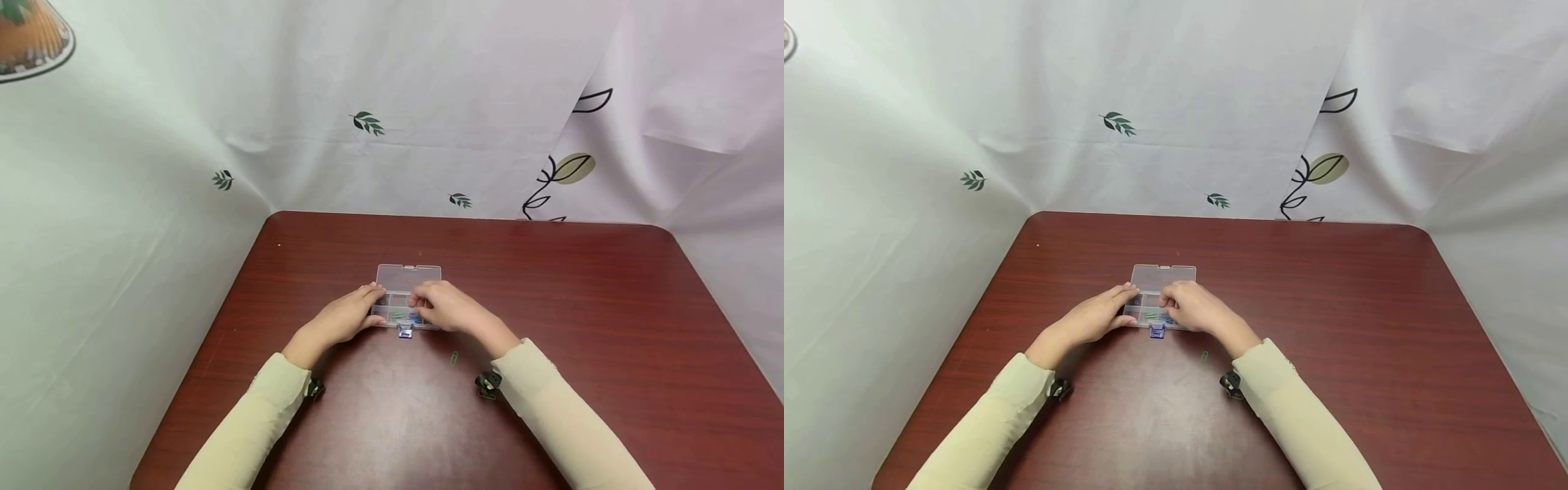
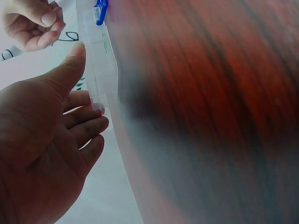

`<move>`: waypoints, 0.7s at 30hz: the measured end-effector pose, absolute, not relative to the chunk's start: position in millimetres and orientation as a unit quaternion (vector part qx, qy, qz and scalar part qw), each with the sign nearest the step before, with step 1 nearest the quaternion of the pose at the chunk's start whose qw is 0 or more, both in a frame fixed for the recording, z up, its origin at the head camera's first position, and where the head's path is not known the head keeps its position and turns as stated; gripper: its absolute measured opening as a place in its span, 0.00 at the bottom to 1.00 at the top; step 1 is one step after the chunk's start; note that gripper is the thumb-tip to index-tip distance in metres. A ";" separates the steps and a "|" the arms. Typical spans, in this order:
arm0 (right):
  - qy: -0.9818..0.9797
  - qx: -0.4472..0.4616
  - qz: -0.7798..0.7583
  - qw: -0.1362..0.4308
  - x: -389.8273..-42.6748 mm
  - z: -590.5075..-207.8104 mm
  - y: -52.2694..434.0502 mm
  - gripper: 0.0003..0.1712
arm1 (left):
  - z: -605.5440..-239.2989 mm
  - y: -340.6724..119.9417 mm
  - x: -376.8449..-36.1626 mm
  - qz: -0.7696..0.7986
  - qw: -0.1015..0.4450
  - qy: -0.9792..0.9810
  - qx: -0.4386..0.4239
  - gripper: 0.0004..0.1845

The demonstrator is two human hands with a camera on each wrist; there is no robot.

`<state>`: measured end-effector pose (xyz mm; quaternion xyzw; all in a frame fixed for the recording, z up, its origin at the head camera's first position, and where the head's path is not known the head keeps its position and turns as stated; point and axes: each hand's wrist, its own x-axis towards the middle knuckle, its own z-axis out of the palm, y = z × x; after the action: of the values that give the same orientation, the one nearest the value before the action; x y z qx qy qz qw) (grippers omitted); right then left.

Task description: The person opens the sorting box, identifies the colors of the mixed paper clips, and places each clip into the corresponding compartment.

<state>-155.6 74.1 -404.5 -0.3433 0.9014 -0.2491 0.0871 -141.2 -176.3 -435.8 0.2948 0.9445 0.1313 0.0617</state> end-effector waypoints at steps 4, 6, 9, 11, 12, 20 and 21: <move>0.903 -0.338 -0.250 0.091 -152.9 -405.2 80.4 0.05 | -436.9 -177.0 -141.3 0.130 0.057 0.944 0.296 0.33; 0.902 -0.336 -0.252 0.095 -150.3 -405.1 84.0 0.05 | -437.0 -177.1 -141.1 0.129 0.060 0.945 0.295 0.33; 0.901 -0.338 -0.255 0.095 -145.6 -405.0 89.2 0.04 | -436.7 -177.6 -140.9 0.127 0.066 0.946 0.292 0.34; 0.898 -0.343 -0.261 0.089 -143.0 -405.9 93.1 0.04 | -436.3 -177.8 -140.7 0.127 0.069 0.946 0.291 0.34; 0.897 -0.343 -0.265 0.085 -141.8 -406.6 94.9 0.03 | -436.1 -177.9 -140.6 0.127 0.068 0.945 0.292 0.34; 0.895 -0.341 -0.283 0.055 -129.3 -412.4 109.6 0.04 | -435.7 -177.6 -140.8 0.123 0.063 0.945 0.297 0.33; 0.895 -0.343 -0.282 0.050 -127.7 -413.2 111.6 0.04 | -435.7 -177.5 -140.9 0.122 0.063 0.945 0.297 0.33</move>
<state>-127.7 111.6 -413.2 -0.3430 0.8945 -0.2822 0.0502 -140.9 -177.5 -435.7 0.2974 0.9448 0.1222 0.0625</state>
